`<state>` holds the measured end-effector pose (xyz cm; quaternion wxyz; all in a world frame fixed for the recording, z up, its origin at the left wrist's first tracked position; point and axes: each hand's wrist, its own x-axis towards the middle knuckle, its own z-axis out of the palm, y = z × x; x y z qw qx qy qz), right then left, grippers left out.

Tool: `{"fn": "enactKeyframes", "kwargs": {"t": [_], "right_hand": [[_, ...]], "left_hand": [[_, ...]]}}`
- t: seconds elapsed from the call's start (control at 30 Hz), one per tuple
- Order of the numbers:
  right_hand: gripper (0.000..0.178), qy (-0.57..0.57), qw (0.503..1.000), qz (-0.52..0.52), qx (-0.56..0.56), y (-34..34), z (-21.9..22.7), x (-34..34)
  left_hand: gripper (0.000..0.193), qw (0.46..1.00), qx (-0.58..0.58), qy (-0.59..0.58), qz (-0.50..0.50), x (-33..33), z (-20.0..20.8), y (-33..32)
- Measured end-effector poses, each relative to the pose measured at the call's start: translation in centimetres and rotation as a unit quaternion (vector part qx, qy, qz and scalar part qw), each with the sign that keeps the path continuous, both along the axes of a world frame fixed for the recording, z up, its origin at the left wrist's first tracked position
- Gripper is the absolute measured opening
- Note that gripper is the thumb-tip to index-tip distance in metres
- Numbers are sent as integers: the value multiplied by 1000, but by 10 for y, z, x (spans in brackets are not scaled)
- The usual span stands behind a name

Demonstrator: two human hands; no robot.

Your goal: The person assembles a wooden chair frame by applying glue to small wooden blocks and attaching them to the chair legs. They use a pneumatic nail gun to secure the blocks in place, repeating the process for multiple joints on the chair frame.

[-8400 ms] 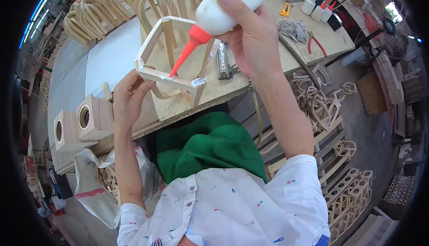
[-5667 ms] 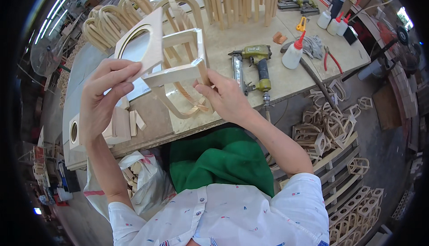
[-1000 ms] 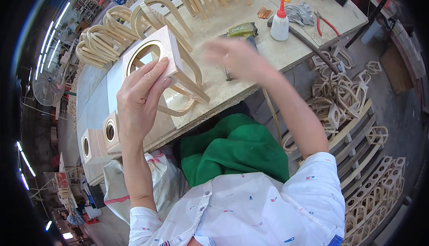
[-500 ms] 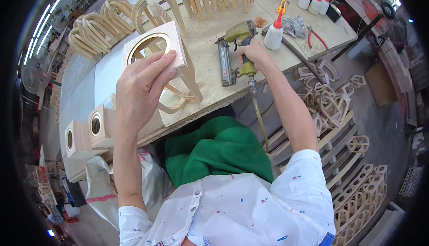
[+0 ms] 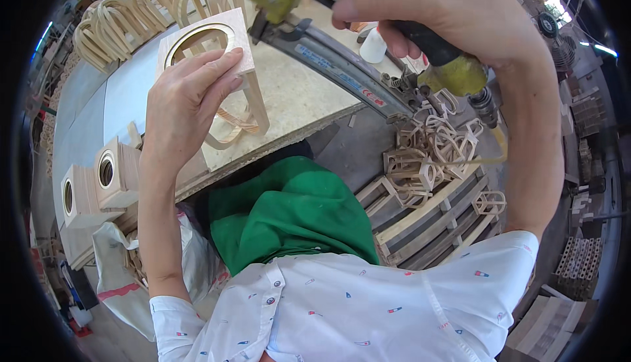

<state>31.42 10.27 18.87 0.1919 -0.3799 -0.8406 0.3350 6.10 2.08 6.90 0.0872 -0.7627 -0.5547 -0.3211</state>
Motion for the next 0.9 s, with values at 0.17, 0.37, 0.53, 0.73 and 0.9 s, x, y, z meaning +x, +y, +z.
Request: {"fn": "enactKeyframes", "kwargs": {"t": [0.17,0.37,0.53,0.73,0.9], "right_hand": [[21,-170,983,-48,-55,-24,38,-47],[28,-218,976,7,-7,-19,39,-51],[29,-237,971,-3,-15,-19,40,-54],[26,-220,975,-1,-35,-16,38,-54],[25,-233,971,2,-52,-14,44,-59]], "left_hand": [[26,1000,6,-6,9,-5,-2,-4],[23,1000,3,-13,15,-2,-3,-3],[23,1000,3,-12,14,-2,-3,-3],[22,1000,10,-6,15,-2,-4,-2],[23,1000,-2,-15,16,-1,-3,-3]]}}
